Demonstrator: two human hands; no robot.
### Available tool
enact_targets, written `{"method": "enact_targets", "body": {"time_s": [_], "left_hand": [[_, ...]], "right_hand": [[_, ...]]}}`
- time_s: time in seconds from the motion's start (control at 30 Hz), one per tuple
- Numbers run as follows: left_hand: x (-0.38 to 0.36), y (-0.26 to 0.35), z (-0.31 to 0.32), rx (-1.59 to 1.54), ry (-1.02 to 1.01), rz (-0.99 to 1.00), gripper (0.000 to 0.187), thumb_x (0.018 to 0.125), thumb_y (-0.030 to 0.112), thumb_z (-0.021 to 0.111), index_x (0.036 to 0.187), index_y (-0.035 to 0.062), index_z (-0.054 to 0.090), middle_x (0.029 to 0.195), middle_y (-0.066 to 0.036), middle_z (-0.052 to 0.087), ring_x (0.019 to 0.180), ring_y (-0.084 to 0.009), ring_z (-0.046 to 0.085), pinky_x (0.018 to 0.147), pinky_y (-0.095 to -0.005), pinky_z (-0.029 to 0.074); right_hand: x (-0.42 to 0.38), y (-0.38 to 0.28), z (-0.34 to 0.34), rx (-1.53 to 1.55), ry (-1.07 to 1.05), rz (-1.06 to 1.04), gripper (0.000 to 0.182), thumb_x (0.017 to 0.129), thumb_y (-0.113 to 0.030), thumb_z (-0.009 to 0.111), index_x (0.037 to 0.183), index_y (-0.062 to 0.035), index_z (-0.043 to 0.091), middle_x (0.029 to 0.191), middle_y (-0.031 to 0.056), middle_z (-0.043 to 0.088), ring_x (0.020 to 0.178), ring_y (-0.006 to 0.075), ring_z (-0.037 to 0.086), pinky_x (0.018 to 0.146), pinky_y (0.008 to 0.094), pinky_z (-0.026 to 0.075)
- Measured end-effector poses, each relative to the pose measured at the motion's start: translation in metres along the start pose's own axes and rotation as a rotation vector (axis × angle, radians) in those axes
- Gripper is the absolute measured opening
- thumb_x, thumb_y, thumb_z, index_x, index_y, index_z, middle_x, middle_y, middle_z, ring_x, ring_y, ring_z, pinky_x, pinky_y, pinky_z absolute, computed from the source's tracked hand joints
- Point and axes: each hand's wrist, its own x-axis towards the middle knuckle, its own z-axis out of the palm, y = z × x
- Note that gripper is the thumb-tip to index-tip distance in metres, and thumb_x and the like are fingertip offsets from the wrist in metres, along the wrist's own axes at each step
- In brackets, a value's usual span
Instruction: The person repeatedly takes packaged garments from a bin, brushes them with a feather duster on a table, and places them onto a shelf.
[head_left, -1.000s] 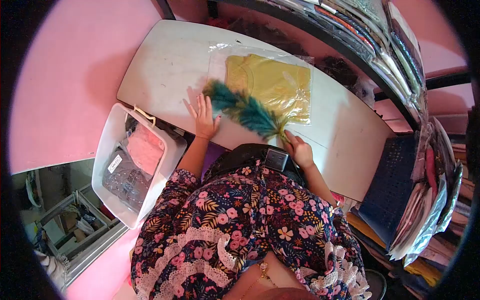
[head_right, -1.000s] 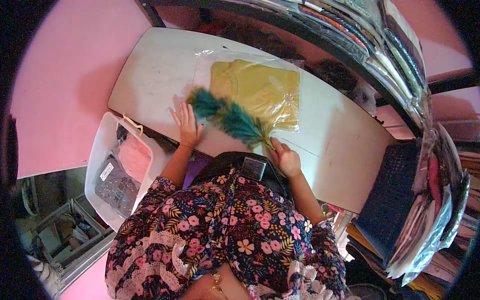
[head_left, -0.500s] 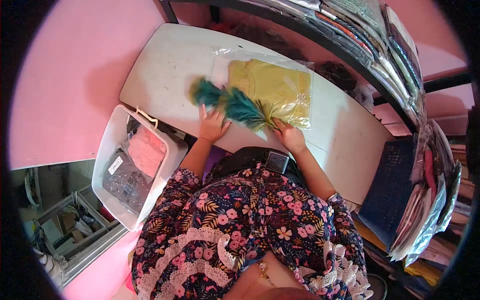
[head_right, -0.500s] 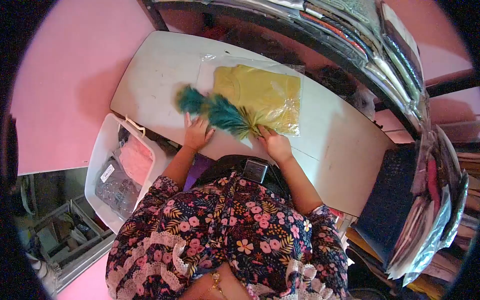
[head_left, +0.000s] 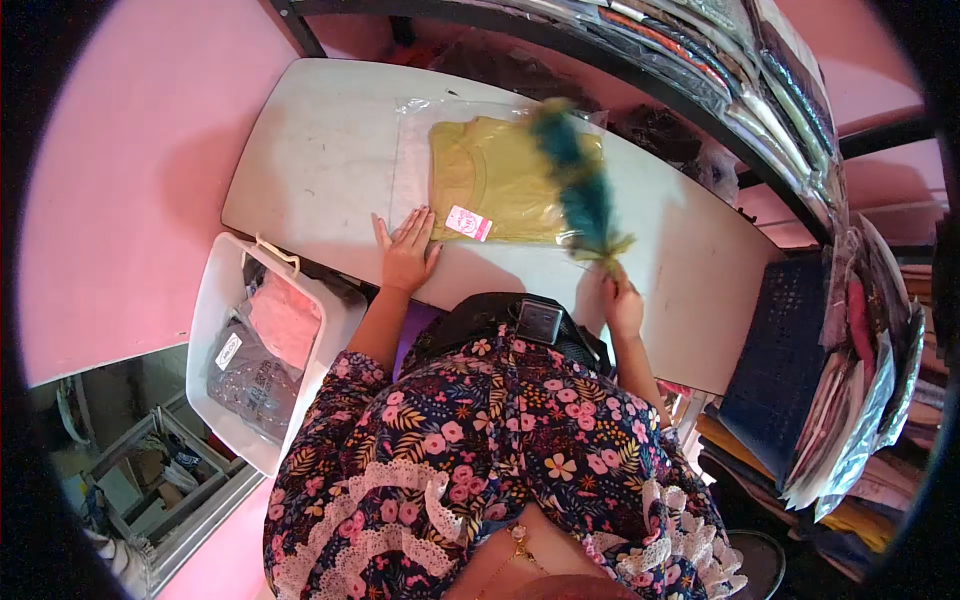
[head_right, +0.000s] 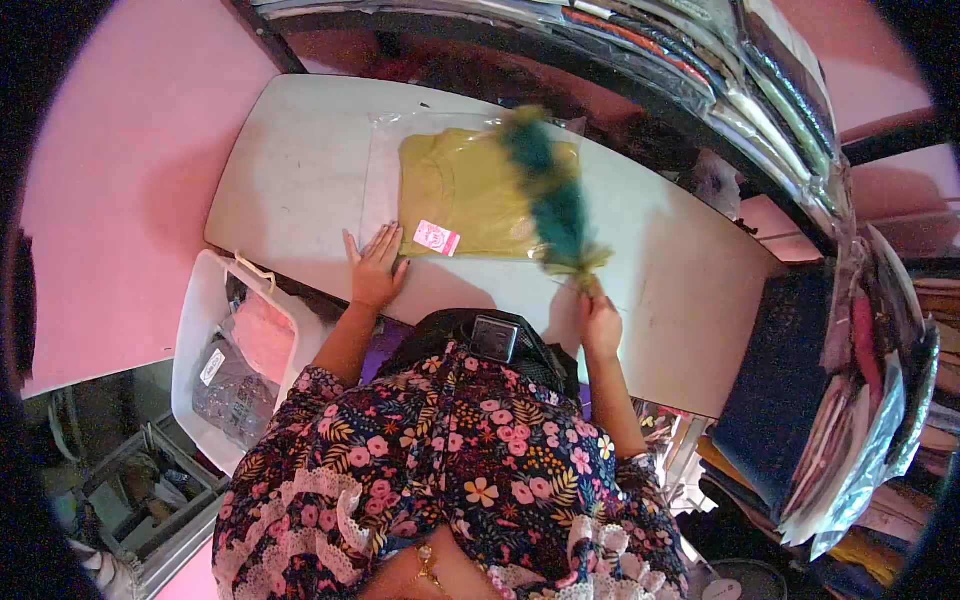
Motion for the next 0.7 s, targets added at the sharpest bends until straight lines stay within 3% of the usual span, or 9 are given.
{"method": "enact_targets", "body": {"time_s": [0.1, 0.23, 0.4, 0.43, 0.5, 0.53, 0.57, 0.63, 0.7], "left_hand": [[-0.002, -0.003, 0.000, 0.038, 0.016, -0.010, 0.056, 0.079, 0.030, 0.057, 0.130, 0.0110, 0.045, 0.133, -0.003, 0.047, 0.125, -0.0160, 0.041, 0.106, -0.0609, 0.004], [-0.003, -0.003, -0.006, 0.080, 0.069, -0.003, 0.049, 0.080, 0.029, 0.056, 0.125, 0.0115, 0.051, 0.127, -0.002, 0.053, 0.118, -0.0161, 0.047, 0.106, -0.0607, 0.004], [0.021, -0.002, -0.017, -0.053, 0.021, -0.166, 0.035, 0.080, 0.026, 0.058, 0.112, 0.0121, 0.059, 0.115, -0.003, 0.059, 0.108, -0.0197, 0.053, 0.106, -0.0584, 0.009], [0.033, -0.004, -0.021, -0.034, -0.066, -0.261, 0.032, 0.080, 0.026, 0.059, 0.109, 0.0120, 0.061, 0.115, -0.005, 0.058, 0.109, -0.0223, 0.051, 0.106, -0.0552, 0.013], [0.055, -0.019, -0.019, -0.012, -0.148, -0.361, 0.029, 0.080, 0.025, 0.061, 0.105, 0.0119, 0.062, 0.115, -0.006, 0.057, 0.110, -0.0248, 0.050, 0.107, -0.0521, 0.016], [0.067, -0.031, -0.009, -0.067, 0.011, -0.301, 0.035, 0.078, 0.026, 0.063, 0.109, 0.0096, 0.059, 0.118, -0.009, 0.054, 0.114, -0.0266, 0.046, 0.106, -0.0490, 0.018], [0.078, -0.042, 0.001, -0.122, 0.170, -0.240, 0.041, 0.077, 0.027, 0.066, 0.113, 0.0073, 0.057, 0.122, -0.012, 0.052, 0.118, -0.0285, 0.043, 0.106, -0.0459, 0.021], [0.105, -0.057, 0.017, -0.093, 0.264, -0.282, 0.051, 0.075, 0.030, 0.068, 0.116, 0.0044, 0.053, 0.124, -0.016, 0.049, 0.122, -0.0295, 0.039, 0.106, -0.0449, 0.022], [0.116, -0.061, 0.018, -0.065, 0.357, -0.325, 0.061, 0.073, 0.034, 0.071, 0.119, 0.0015, 0.048, 0.126, -0.019, 0.047, 0.125, -0.0304, 0.035, 0.105, -0.0439, 0.023]], "right_hand": [[0.001, -0.009, -0.005, 0.188, 0.126, -0.094, 0.040, 0.085, -0.024, 0.056, 0.124, -0.0170, 0.050, 0.079, 0.0189, 0.062, 0.066, 0.0390, 0.060, 0.059, 0.0480, 0.049], [-0.009, -0.022, -0.006, 0.001, -0.114, -0.178, 0.043, 0.085, -0.026, 0.055, 0.127, -0.0196, 0.048, 0.083, 0.0181, 0.061, 0.066, 0.0381, 0.060, 0.058, 0.0476, 0.050], [-0.006, 0.055, 0.001, -0.070, 0.066, 0.287, 0.042, 0.089, -0.039, 0.047, 0.126, -0.0194, 0.048, 0.077, 0.0222, 0.063, 0.061, 0.0406, 0.060, 0.051, 0.0495, 0.047], [-0.008, 0.057, -0.023, -0.092, -0.008, 0.448, 0.042, 0.089, -0.042, 0.045, 0.124, -0.0183, 0.051, 0.081, 0.0233, 0.063, 0.063, 0.0419, 0.060, 0.054, 0.0510, 0.047], [-0.020, 0.091, -0.037, 0.096, 0.171, 0.402, 0.040, 0.087, -0.034, 0.050, 0.121, -0.0148, 0.053, 0.084, 0.0262, 0.061, 0.076, 0.0388, 0.062, 0.066, 0.0501, 0.048], [-0.020, 0.088, -0.057, -0.228, 0.115, 0.437, 0.038, 0.085, -0.028, 0.053, 0.119, -0.0105, 0.055, 0.092, 0.0238, 0.062, 0.082, 0.0371, 0.061, 0.071, 0.0467, 0.048], [-0.015, 0.086, -0.067, -0.227, 0.121, 0.434, 0.038, 0.085, -0.028, 0.053, 0.119, -0.0105, 0.055, 0.092, 0.0238, 0.062, 0.082, 0.0371, 0.061, 0.071, 0.0467, 0.048], [-0.005, 0.084, -0.078, -0.427, 0.750, 0.205, 0.035, 0.085, -0.020, 0.054, 0.117, -0.0067, 0.058, 0.099, 0.0204, 0.062, 0.088, 0.0345, 0.061, 0.078, 0.0417, 0.048], [0.025, 0.072, -0.076, -0.181, 0.704, 0.110, 0.034, 0.085, -0.018, 0.055, 0.118, -0.0054, 0.057, 0.101, 0.0196, 0.063, 0.089, 0.0333, 0.061, 0.080, 0.0404, 0.047]]}}
